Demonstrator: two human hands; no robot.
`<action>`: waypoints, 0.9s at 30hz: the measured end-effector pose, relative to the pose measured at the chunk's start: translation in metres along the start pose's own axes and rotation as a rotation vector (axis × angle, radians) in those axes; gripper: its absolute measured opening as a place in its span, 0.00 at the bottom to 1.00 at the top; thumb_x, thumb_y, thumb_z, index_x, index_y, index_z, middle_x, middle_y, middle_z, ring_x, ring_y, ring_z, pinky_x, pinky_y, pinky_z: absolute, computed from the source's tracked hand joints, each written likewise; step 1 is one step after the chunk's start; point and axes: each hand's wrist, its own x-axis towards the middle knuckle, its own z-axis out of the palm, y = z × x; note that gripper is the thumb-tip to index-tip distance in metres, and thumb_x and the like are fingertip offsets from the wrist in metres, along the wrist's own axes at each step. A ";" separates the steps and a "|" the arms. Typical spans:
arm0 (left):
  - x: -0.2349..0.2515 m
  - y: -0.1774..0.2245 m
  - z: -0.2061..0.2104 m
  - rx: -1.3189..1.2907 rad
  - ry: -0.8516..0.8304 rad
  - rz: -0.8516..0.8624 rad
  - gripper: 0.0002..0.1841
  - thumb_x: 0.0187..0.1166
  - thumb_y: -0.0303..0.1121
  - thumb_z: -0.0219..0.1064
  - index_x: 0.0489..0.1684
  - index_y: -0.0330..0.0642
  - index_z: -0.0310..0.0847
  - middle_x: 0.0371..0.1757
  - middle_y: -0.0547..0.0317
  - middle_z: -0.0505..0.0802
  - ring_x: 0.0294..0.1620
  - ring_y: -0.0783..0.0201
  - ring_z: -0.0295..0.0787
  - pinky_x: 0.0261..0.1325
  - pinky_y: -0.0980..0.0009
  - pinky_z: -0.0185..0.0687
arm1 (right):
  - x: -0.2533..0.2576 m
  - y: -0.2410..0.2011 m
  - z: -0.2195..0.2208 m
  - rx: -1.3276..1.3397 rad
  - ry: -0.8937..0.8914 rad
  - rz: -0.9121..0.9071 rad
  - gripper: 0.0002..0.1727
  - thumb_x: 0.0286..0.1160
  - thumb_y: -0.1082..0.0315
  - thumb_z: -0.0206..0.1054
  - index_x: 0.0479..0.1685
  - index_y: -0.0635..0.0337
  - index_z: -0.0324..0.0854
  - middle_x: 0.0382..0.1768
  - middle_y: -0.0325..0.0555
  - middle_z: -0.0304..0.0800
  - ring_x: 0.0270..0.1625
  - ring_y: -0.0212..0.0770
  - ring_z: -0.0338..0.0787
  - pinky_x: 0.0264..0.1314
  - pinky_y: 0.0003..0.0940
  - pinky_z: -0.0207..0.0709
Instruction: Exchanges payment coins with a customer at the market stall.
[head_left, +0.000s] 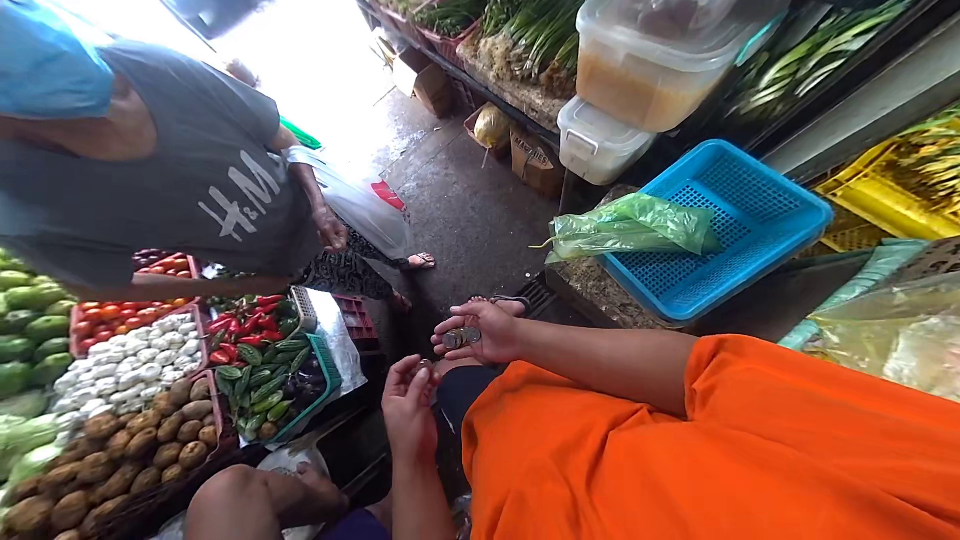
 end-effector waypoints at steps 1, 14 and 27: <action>-0.001 0.000 -0.004 -0.075 0.051 -0.089 0.12 0.81 0.21 0.53 0.55 0.35 0.79 0.36 0.54 0.91 0.33 0.63 0.91 0.42 0.66 0.92 | -0.001 0.001 0.000 -0.042 0.012 0.017 0.26 0.95 0.56 0.43 0.66 0.68 0.78 0.59 0.60 0.89 0.59 0.53 0.92 0.63 0.47 0.86; -0.009 -0.016 0.017 0.533 0.092 0.056 0.15 0.65 0.29 0.79 0.48 0.37 0.86 0.27 0.62 0.86 0.23 0.70 0.78 0.29 0.73 0.78 | -0.006 0.012 0.003 -0.415 0.000 0.028 0.16 0.88 0.72 0.53 0.66 0.66 0.79 0.53 0.51 0.91 0.49 0.41 0.92 0.54 0.40 0.88; -0.010 -0.020 0.026 0.932 0.159 0.143 0.15 0.66 0.35 0.78 0.49 0.44 0.87 0.27 0.68 0.87 0.24 0.73 0.80 0.33 0.70 0.80 | -0.009 0.012 0.007 -0.233 -0.026 0.080 0.29 0.95 0.50 0.42 0.58 0.66 0.81 0.51 0.55 0.89 0.52 0.47 0.91 0.59 0.46 0.86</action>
